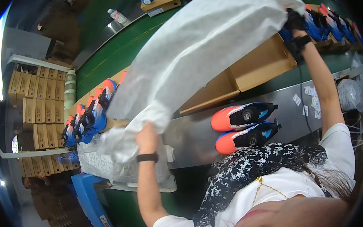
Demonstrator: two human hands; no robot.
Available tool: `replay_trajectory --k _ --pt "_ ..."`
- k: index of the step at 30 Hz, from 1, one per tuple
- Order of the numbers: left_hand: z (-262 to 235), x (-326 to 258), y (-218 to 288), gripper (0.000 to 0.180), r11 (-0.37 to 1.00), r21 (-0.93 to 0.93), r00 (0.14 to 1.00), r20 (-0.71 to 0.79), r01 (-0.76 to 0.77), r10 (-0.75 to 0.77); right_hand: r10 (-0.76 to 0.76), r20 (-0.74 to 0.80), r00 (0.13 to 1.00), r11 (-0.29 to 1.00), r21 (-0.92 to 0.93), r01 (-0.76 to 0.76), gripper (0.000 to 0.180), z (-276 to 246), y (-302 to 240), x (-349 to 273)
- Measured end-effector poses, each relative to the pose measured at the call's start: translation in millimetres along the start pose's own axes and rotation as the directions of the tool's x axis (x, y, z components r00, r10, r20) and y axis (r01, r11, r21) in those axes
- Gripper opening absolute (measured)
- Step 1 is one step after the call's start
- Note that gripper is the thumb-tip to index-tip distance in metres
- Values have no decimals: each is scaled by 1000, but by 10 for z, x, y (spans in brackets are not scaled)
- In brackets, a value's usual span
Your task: Packing pairs of athletic shoes into branded cardboard boxes with tissue paper.
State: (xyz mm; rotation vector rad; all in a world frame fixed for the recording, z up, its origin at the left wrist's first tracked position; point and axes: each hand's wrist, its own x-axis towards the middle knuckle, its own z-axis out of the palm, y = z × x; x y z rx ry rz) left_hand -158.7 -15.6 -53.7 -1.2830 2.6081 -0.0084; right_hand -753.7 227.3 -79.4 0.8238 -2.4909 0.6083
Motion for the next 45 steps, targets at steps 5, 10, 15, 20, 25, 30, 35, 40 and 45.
replay_trajectory --k 5,10,15,20,25,30,35,40,45 --pt "335 -15 -999 36 949 -90 953 -16 301 -303 45 -62 997 941 -333 -63 31 -373 1259 -267" --pt "23 237 -404 38 971 -135 783 -618 -196 72 604 96 791 735 315 -600 55 -626 1509 -510" --pt "385 847 140 74 395 -726 822 438 563 -365 616 -163 771 546 793 -269 36 -499 1486 -722" --pt "681 1133 330 105 -291 -788 830 555 542 43 215 277 936 971 -165 -175 44 -1075 1648 -1043" --pt "971 1189 489 39 -439 -818 885 454 371 -99 -20 -75 997 873 485 54 37 -1242 -124 -1821" --pt "903 823 779 37 -388 -905 961 242 174 -135 -858 290 424 510 587 629 19 -1243 -1236 -3076" --pt "865 743 702 28 -164 -984 966 -33 -76 -256 -919 306 250 394 669 630 14 -1369 -1424 -2807" --pt "681 718 404 27 372 -895 846 -387 -247 -367 -576 703 417 413 690 -594 29 -1523 -1993 -1824" --pt "-80 448 745 26 470 -852 861 -404 -230 -311 -269 685 677 545 688 -480 42 -207 -2458 -1486"
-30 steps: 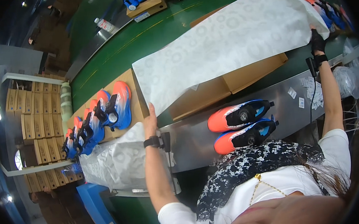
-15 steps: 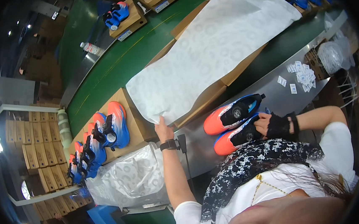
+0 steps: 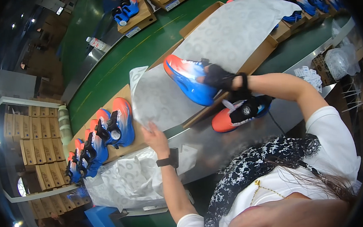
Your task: Packing pairs of athletic shoes into branded cardboard boxes with tissue paper.
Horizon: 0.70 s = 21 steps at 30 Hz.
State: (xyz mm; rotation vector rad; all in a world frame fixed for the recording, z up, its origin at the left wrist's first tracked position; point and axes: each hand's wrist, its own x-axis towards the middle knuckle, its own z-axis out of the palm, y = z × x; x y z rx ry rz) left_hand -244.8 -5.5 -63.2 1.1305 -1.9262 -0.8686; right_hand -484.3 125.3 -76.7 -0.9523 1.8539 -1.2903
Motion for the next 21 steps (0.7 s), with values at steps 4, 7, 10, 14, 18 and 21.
replay_trajectory --k 4,7,10,14,18,21 --pt "243 14 263 22 937 -146 924 173 -318 341 -135 108 985 986 109 123 33 806 375 637" --pt "581 32 273 38 919 -106 780 498 -380 379 -436 320 841 698 -469 541 36 808 937 699" --pt "713 223 204 54 793 -394 670 742 465 -25 -533 249 809 330 -819 469 39 487 960 399" --pt "1125 371 -275 45 862 298 660 749 -411 55 44 175 984 344 -927 149 57 -547 509 128" --pt "1341 244 -96 34 465 416 382 908 -782 -170 -58 77 995 326 -941 92 48 -1156 773 -401" --pt "1284 255 -70 35 723 401 540 841 -563 -46 -529 -67 846 636 -691 343 20 -1059 141 -895"
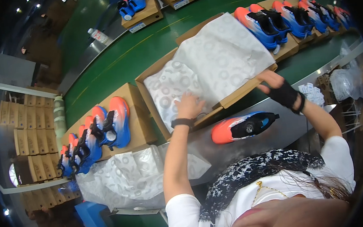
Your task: Packing pairs of athletic shoes into branded cardboard boxes with tissue paper.
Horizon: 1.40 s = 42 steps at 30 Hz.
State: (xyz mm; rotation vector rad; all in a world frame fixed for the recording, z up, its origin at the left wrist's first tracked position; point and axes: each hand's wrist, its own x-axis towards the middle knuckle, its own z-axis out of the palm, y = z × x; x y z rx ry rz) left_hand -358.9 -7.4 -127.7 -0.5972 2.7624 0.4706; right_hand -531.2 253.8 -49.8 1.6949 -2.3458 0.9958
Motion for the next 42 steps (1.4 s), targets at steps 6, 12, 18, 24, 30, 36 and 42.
replay_trajectory --k 6,12,18,24,30,36,42 --pt "-129 -776 718 45 782 -585 971 -46 -215 233 552 314 772 746 228 -626 17 362 900 -1544" --pt "831 -1119 841 78 905 -350 929 -353 -244 114 319 722 614 299 538 -788 42 956 432 -1033" --pt "46 -1527 449 76 489 -864 964 -219 -121 -149 191 859 475 110 462 -880 45 690 -1023 360" --pt "-302 -613 16 53 -30 -959 820 -224 -281 -527 372 779 504 -219 602 -768 42 950 -125 -472" --pt "686 531 -548 44 104 -986 752 32 134 -658 399 474 785 273 755 -596 29 1590 -284 -436" --pt "80 161 35 25 101 -982 974 143 162 -174 616 502 606 84 724 -685 36 1318 280 -490" --pt "51 -642 -333 50 52 -975 633 -180 -215 -753 194 110 975 945 -287 -156 68 1143 56 -121"
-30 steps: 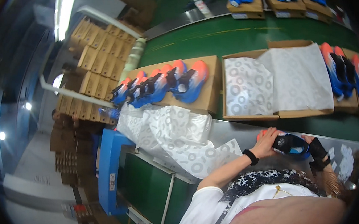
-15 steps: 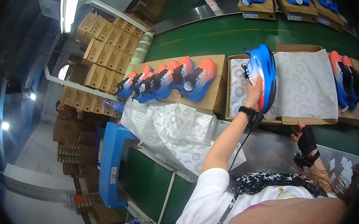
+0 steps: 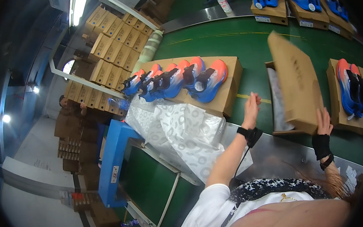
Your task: Packing pairs of athletic shoes into branded cardboard boxes with tissue paper.
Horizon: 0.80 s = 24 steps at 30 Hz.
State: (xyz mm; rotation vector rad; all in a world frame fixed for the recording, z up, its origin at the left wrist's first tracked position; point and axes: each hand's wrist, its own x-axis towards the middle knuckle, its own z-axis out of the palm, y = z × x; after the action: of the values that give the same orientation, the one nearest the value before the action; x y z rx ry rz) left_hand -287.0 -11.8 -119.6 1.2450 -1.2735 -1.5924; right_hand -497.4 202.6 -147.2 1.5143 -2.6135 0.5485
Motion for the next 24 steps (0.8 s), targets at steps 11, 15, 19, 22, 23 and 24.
replay_trajectory --k 11,15,19,22,23,24 --pt "317 -234 -325 51 898 405 936 350 -171 20 -20 335 942 950 -286 122 61 -55 -212 -31" --pt "334 -416 -698 46 847 402 931 251 -349 264 -190 49 981 929 -315 196 64 236 44 -259" --pt "193 -158 -562 61 942 309 910 338 132 -238 -11 385 923 960 -254 117 64 -163 -271 -45" --pt "172 -191 -355 61 831 -181 750 559 526 -353 -32 362 931 981 -166 98 63 -279 -252 13" --pt "188 -232 -262 64 802 -218 718 612 556 -332 -75 340 938 975 -172 140 64 -395 -307 57" --pt "216 -321 -197 64 799 -219 714 617 560 -331 -114 311 943 966 -186 178 64 -492 -332 62"
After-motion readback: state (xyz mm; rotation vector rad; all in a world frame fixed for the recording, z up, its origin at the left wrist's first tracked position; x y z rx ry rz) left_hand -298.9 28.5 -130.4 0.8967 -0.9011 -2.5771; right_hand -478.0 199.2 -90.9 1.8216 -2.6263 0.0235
